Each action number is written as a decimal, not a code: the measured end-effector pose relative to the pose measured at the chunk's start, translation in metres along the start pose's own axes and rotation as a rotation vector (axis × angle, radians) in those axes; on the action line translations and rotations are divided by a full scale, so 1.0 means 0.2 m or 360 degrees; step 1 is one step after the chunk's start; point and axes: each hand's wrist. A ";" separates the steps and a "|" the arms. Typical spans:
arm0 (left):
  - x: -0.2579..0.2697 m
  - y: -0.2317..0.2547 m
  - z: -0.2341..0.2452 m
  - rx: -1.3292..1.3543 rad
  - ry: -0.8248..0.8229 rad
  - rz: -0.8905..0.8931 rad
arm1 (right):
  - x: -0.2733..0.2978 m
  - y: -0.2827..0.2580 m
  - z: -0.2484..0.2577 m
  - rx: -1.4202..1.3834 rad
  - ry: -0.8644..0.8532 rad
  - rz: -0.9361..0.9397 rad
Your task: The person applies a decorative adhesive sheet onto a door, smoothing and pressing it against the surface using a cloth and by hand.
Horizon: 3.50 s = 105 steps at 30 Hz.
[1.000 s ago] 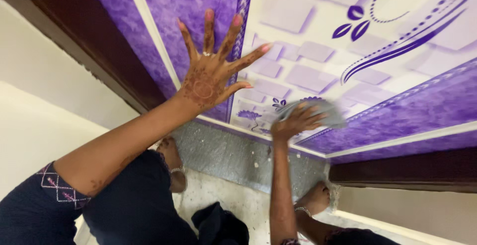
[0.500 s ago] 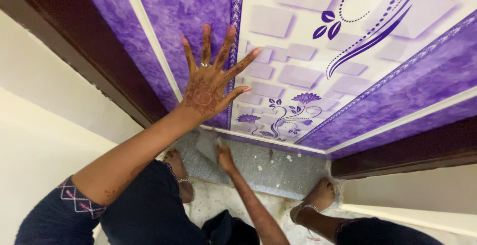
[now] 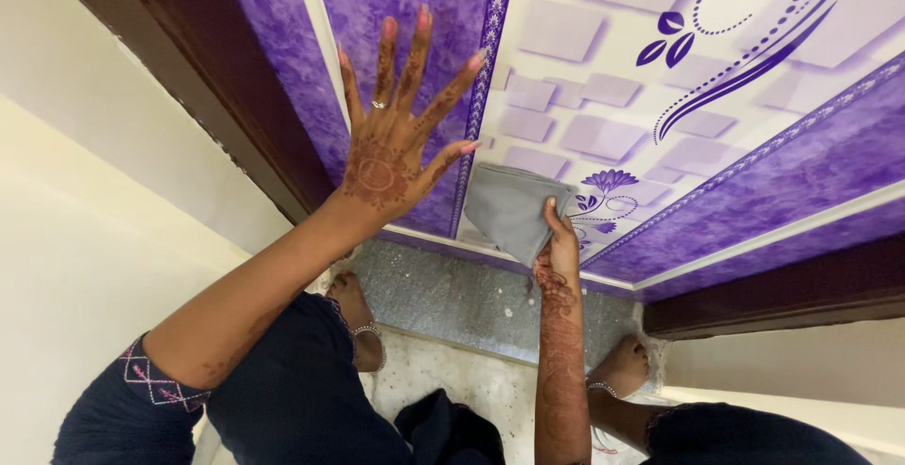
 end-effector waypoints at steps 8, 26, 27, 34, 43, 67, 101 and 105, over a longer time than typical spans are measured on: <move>-0.06 0.07 -0.03 0.0015 0.0069 -0.0032 | 0.02 -0.09 0.03 -0.0012 0.0256 -0.0092; 0.16 0.38 -0.39 0.0314 -0.0527 -0.1313 | 0.11 -0.31 0.06 -0.0364 0.0204 0.0169; 0.16 0.39 -0.38 0.0230 -0.1105 -0.1302 | 0.11 -0.31 0.06 -0.0379 0.0204 0.0147; 0.09 0.32 -0.25 0.0596 -0.0812 -0.1243 | 0.10 -0.31 0.09 -0.0402 0.0192 0.0141; 0.12 0.30 -0.29 -0.0094 -0.1726 -0.1299 | 0.08 -0.30 0.10 -0.0314 0.0179 0.0177; 0.08 0.16 -0.43 0.0173 -0.1341 -0.0986 | 0.38 -0.60 0.26 -0.0420 0.0433 0.1775; -0.05 0.45 -0.29 -0.0157 -0.0141 -0.0709 | -0.27 0.48 0.82 0.1138 0.1166 0.1331; -0.03 0.48 -0.25 -0.0219 -0.0074 -0.0707 | -0.28 0.49 0.82 0.0309 0.1244 0.0910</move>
Point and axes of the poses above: each hand's wrist, its own x-axis away from the middle knuckle, its own z-axis out of the back of the hand, y = z × x, and after that the axes turned 13 degrees about -x, right-handed
